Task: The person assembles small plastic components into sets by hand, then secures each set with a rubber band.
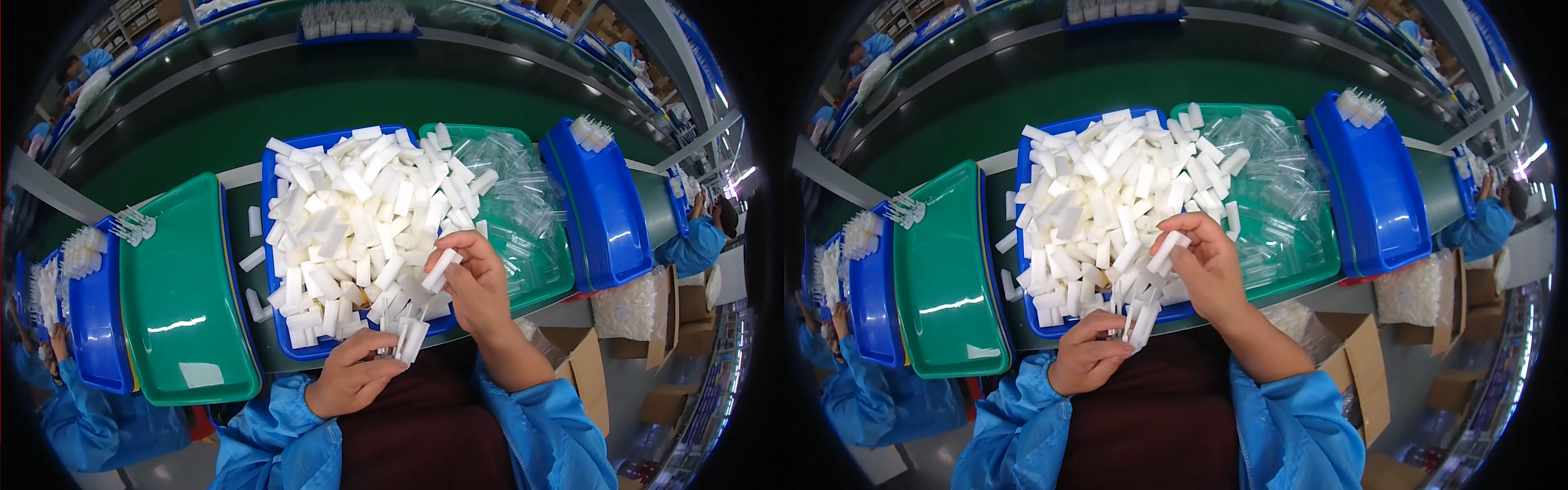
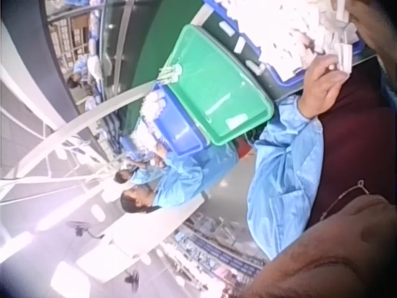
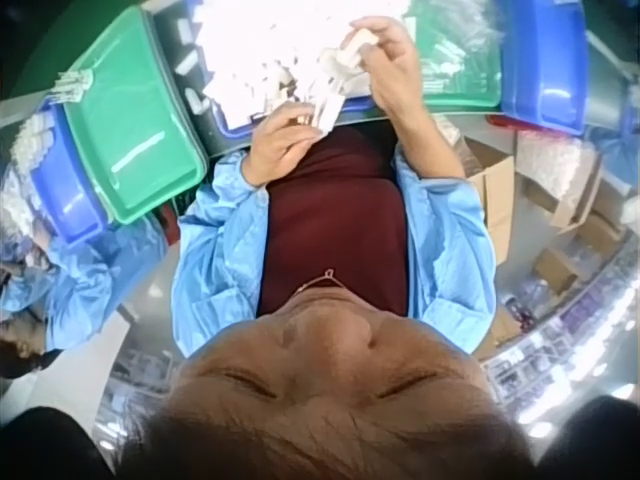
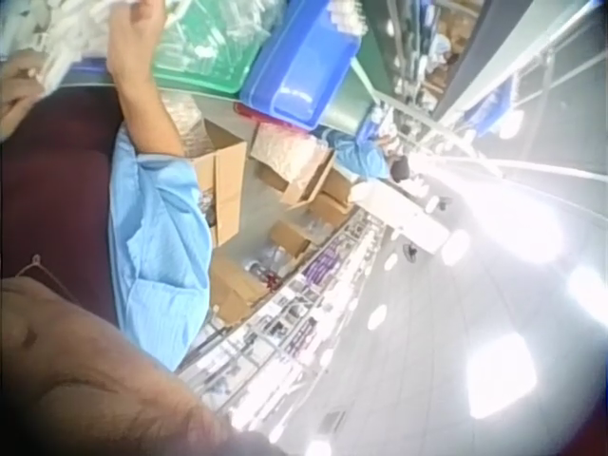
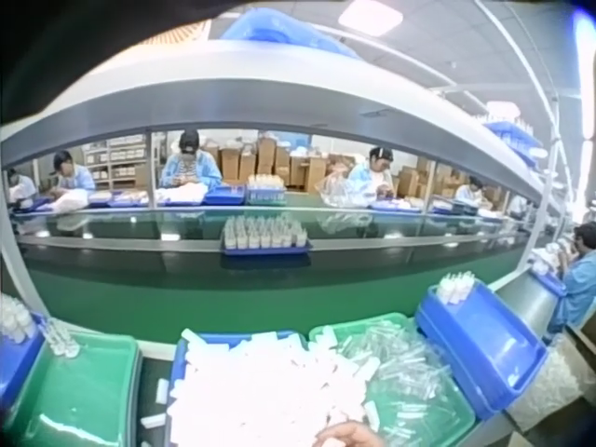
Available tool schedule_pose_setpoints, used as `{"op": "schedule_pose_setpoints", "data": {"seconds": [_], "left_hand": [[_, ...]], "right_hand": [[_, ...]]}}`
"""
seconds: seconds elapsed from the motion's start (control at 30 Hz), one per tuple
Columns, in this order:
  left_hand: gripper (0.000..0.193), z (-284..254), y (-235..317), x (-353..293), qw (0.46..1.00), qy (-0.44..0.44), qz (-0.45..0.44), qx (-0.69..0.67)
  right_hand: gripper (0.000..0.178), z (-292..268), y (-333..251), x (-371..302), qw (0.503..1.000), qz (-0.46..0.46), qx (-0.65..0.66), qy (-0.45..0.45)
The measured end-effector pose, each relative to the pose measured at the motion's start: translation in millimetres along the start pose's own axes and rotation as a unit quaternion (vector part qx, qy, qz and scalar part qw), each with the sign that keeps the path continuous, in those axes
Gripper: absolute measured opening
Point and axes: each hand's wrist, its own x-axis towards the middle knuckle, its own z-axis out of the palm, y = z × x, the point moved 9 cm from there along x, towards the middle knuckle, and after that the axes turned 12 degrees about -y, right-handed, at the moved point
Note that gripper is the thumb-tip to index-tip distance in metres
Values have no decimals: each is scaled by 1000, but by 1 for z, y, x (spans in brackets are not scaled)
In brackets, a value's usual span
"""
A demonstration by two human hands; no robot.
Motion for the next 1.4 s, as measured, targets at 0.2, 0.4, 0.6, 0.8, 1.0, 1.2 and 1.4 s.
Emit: {"op": "schedule_pose_setpoints", "data": {"seconds": [0.2, 0.4, 0.6, 0.8, 1.0, 1.2, 1.4], "left_hand": [[38, 0, 11, 2, 996, 3, 49, 69], [38, 1, 12, 1, 995, -1, 50, 81], [37, 1, 14, 1, 997, 1, 55, 60], [34, 3, 9, 0, 998, -9, 46, 51], [32, 4, 6, 1, 999, -11, 46, 26], [31, 4, 4, -1, 999, -25, 27, 32], [26, -3, -14, -8, 988, 27, -52, -144]], "right_hand": [[25, 25, -10, -9, 987, 12, -110, -114], [21, 24, -6, -10, 973, 42, -188, -129], [21, 22, -12, -12, 968, 22, -218, -124], [23, 26, -25, -10, 938, 4, -319, -135], [25, 31, -29, -12, 927, -5, -327, -184], [22, 39, -29, -15, 931, 15, -257, -258], [18, 50, -25, -23, 917, 9, -234, -323]]}}
